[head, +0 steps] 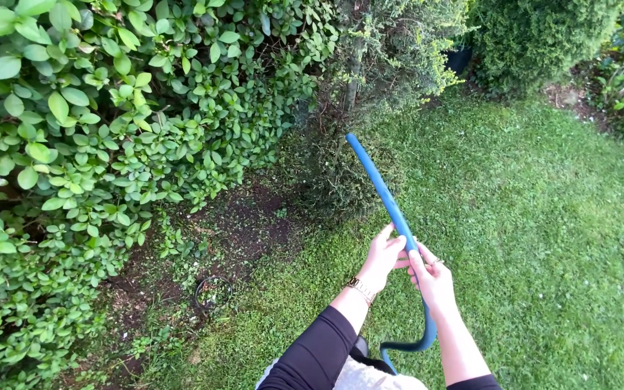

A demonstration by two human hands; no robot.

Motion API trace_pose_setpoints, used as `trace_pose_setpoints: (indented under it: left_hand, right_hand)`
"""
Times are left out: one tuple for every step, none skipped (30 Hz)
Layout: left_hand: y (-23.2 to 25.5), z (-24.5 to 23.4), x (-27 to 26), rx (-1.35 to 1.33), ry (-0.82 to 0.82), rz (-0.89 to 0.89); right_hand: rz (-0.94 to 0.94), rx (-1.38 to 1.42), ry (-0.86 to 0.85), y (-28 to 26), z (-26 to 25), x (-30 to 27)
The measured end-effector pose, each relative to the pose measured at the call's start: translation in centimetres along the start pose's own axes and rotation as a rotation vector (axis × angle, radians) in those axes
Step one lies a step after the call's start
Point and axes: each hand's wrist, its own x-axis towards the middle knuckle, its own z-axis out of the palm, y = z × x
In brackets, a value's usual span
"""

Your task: The person holds a blue garden hose with both hands and directs a stream of water onto the base and foliage of several small evergreen trees and bushes. The person moves along the garden bed, systematically watering the plants from different angles.

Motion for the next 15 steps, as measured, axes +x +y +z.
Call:
trace_pose_setpoints:
  left_hand:
    - [0.1, -0.1, -0.3, 0.007, -0.005, 0.000]
    - [0.0, -0.3, -0.4, 0.009, -0.009, 0.000]
    - [-0.1, -0.5, -0.5, 0.006, -0.013, 0.000]
    - [-0.3, -0.7, -0.6, 0.003, -0.017, -0.001]
    - [0.2, -0.5, -1.2, 0.005, -0.021, -0.002]
    - [0.7, -0.4, -1.8, 0.008, -0.031, -0.013]
    - [1.2, -0.3, -2.4, 0.011, -0.041, -0.023]
    - [0.6, -0.7, -2.1, 0.013, -0.044, -0.025]
    - [0.0, -1.0, -1.9, 0.009, -0.055, -0.026]
    - [-0.7, -1.2, -1.6, 0.004, -0.067, -0.028]
    - [-0.4, -1.0, -2.0, 0.006, -0.072, -0.031]
    - [-0.2, -0.8, -2.5, -0.009, -0.077, -0.039]
    - [0.1, -0.6, -2.9, -0.024, -0.082, -0.047]
    - [0.3, -0.4, -3.0, -0.022, -0.086, -0.048]
    - [0.5, -0.1, -3.1, -0.051, -0.069, -0.107]
  right_hand:
    - [0.001, -0.011, 0.003, 0.0, 0.1, -0.3]
    - [0.000, -0.009, 0.007, -0.2, 0.3, -0.7]
    - [-0.001, -0.004, 0.017, -0.3, 0.5, -1.2]
    - [-0.001, 0.000, 0.027, -0.5, 0.6, -1.6]
    - [-0.001, 0.001, 0.031, -0.8, 0.6, -2.1]
    - [-0.004, 0.007, 0.034, -1.1, 0.6, -2.5]
    - [-0.008, 0.013, 0.036, -1.4, 0.6, -2.8]
    - [-0.007, 0.015, 0.040, -1.3, 0.7, -3.1]
    - [-0.006, 0.014, 0.049, -1.3, 0.8, -3.3]
    - [-0.004, 0.014, 0.060, -1.2, 0.7, -3.5]
    - [-0.003, 0.015, 0.065, -1.1, 0.7, -3.7]
    - [-0.003, 0.036, 0.068, -1.0, 0.6, -3.9]
    - [-0.003, 0.058, 0.071, -0.9, 0.6, -4.0]
    - [-0.003, 0.059, 0.075, -2.0, 0.5, -4.6]
    - [0.071, 0.026, 0.063, -3.1, 0.4, -5.2]
